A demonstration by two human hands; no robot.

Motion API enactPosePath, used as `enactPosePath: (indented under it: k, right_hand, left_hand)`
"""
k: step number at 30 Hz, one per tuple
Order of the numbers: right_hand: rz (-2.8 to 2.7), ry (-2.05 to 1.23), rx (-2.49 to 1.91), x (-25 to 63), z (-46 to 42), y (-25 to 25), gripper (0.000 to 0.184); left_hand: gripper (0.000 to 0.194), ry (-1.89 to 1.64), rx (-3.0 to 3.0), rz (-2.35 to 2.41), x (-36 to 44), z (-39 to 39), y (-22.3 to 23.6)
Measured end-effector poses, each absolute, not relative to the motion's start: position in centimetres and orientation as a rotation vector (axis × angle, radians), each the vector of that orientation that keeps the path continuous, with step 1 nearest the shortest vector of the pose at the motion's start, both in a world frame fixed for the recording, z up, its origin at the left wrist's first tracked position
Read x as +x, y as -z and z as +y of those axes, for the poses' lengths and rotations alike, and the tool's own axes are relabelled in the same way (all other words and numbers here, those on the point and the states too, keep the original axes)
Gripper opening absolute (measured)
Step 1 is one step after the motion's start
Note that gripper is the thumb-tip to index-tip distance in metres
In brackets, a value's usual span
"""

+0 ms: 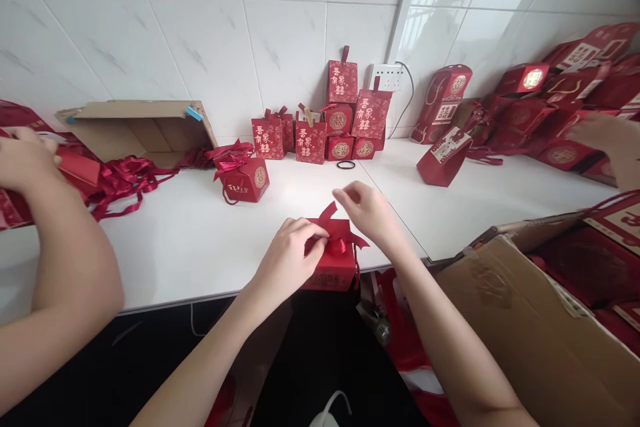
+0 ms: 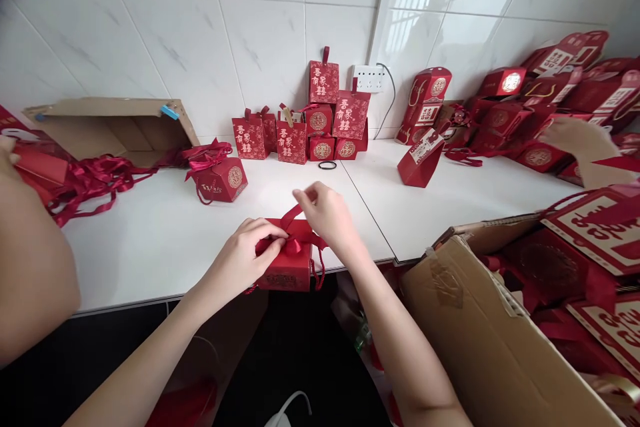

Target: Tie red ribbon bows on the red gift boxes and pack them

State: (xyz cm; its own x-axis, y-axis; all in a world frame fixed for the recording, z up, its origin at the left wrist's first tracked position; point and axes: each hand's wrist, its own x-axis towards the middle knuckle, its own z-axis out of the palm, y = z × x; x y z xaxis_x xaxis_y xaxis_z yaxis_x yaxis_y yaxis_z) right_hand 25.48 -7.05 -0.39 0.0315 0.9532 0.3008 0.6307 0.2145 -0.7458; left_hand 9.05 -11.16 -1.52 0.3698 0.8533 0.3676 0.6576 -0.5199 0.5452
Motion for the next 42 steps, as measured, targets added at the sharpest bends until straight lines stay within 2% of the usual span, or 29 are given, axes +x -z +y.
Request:
enactPosePath:
  k: [2, 5, 8, 12, 17, 19, 21, 24, 26, 29, 34, 37, 42]
  right_hand:
    - [-1.671, -0.558, -1.618, 27.3, -8.4, 1.4, 0.044]
    - [-1.794, -1.006, -1.546, 29.3, -10.1, 2.9, 0.056]
    - [-1.675, -1.345, -1.371, 29.6, -10.6, 3.6, 0.048]
    - [-1.51, -1.434, -1.328, 29.3, -9.8, 3.3, 0.039]
    - [-1.562, -1.207, -1.197, 29.3, -7.6, 2.1, 0.035]
    - [-1.621, -1.144, -1.139, 28.7, -6.2, 1.7, 0.031]
    - [-1.707, -1.152, -1.109, 27.8, -4.7, 1.5, 0.025]
    - [-1.831, -1.105, -1.237, 26.6, -3.5, 1.6, 0.013]
    - [-1.804, -0.863, -1.367, 26.4, -4.2, 1.7, 0.012]
    - [-1.704, -0.52, -1.386, 27.0, -7.4, 1.8, 0.023]
    - [-1.978, -0.608, -1.269, 27.1, -12.7, 1.7, 0.026]
    - [-1.898, -0.628, -1.296, 26.5, -12.9, 2.2, 0.022]
    - [-1.713, -0.808, -1.355, 26.3, -12.0, 2.8, 0.027]
  left_hand:
    - [0.015, -0.909, 2.307, 1.319, 9.0, -11.1, 1.7]
    - [0.015, -0.928, 2.294, 1.305, 9.0, -11.1, 1.8]
    - [0.015, -0.929, 2.285, 1.313, 9.0, -11.1, 1.7]
    - [0.014, -0.915, 2.287, 1.321, 8.9, -11.1, 1.7]
    - [0.015, -0.934, 2.311, 1.309, 8.9, -11.1, 2.0]
    - [0.023, -0.938, 2.334, 1.296, 8.9, -11.2, 2.0]
    - [0.032, -0.915, 2.373, 1.276, 8.9, -11.2, 1.9]
    - [0.032, -0.839, 2.421, 1.278, 8.9, -11.1, 1.7]
    - [0.031, -0.817, 2.417, 1.304, 8.9, -11.1, 1.7]
    - [0.03, -0.858, 2.386, 1.317, 8.9, -11.0, 1.8]
    - [0.028, -0.943, 2.327, 1.336, 9.2, -11.2, 1.8]
    - [0.028, -0.988, 2.232, 1.34, 9.3, -11.4, 2.1]
    - [0.028, -1.198, 1.924, 1.583, 6.2, -10.9, 3.5]
